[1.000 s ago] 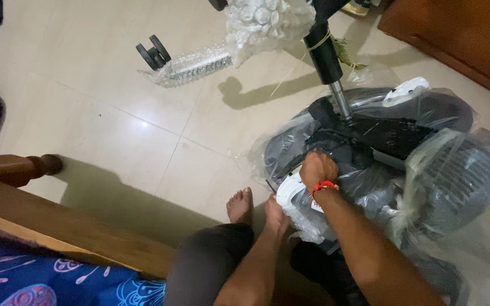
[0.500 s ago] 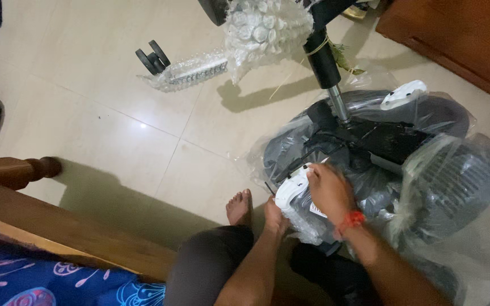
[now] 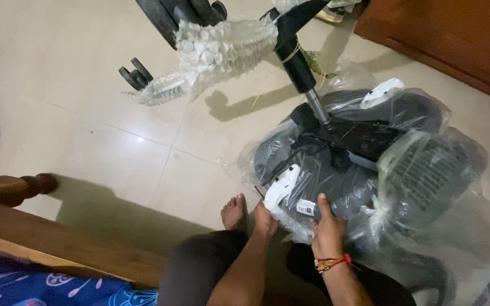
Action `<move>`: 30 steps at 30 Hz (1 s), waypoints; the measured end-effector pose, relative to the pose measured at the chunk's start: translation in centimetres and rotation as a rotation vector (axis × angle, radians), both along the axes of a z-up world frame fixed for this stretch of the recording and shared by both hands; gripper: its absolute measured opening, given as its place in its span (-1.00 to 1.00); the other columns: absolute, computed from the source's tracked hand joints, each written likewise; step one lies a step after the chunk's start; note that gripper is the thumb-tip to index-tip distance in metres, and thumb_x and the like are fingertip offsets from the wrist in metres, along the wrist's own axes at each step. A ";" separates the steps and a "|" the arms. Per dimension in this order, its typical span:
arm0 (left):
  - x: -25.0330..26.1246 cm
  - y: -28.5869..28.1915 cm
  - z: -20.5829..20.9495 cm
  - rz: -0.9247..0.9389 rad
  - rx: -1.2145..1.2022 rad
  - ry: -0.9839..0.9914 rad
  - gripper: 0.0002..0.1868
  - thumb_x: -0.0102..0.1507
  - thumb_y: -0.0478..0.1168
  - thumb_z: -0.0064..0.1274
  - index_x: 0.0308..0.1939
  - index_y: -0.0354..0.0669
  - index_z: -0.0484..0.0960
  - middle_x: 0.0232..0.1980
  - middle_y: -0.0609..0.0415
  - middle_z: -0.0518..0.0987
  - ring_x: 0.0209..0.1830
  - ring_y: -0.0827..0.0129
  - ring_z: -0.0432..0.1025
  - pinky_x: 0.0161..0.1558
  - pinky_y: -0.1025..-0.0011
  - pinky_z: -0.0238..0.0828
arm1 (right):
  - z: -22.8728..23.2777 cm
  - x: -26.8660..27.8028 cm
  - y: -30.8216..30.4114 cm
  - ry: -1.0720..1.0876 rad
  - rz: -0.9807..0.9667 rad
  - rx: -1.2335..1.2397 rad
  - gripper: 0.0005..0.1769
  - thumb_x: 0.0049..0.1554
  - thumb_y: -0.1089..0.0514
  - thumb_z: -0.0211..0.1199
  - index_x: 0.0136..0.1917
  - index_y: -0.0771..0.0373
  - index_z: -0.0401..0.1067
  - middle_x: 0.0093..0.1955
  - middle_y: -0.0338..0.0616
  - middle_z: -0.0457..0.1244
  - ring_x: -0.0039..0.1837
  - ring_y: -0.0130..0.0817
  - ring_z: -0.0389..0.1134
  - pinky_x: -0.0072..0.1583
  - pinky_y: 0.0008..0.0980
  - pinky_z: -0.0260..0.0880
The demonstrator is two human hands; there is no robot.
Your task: The person sits on the floor and uses an Allen key to tighten a bolt on the underside of an office chair base. They remove a white plastic cap, insert the tool, and turn it to secure the connection between the base and the chair frame.
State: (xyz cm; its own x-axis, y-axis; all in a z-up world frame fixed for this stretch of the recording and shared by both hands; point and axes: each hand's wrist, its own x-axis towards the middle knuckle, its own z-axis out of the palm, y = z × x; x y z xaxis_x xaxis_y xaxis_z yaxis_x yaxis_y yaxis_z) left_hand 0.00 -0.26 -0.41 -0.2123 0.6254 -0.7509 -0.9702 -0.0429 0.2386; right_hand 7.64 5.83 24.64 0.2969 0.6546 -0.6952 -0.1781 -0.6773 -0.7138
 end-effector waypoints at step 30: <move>-7.8 1.6 2.7 -0.619 -0.486 1.011 -0.76 0.31 -0.21 -0.12 -0.20 -0.13 0.69 -0.20 -0.03 0.67 -0.24 0.27 0.50 -0.18 0.33 0.40 | 4.0 2.2 2.2 -0.077 0.340 -0.332 -0.29 0.10 -0.12 0.31 0.42 0.25 0.33 0.37 -0.09 0.26 0.32 -0.05 0.31 0.12 -0.01 0.42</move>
State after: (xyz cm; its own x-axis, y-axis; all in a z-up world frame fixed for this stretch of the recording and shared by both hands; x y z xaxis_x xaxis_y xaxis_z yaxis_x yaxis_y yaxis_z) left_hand -7.77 1.35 2.27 -0.5926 0.5319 -0.6049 -0.1760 0.6473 0.7417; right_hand 9.84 8.01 28.65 0.1630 0.4701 -0.8674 0.1379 -0.8814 -0.4518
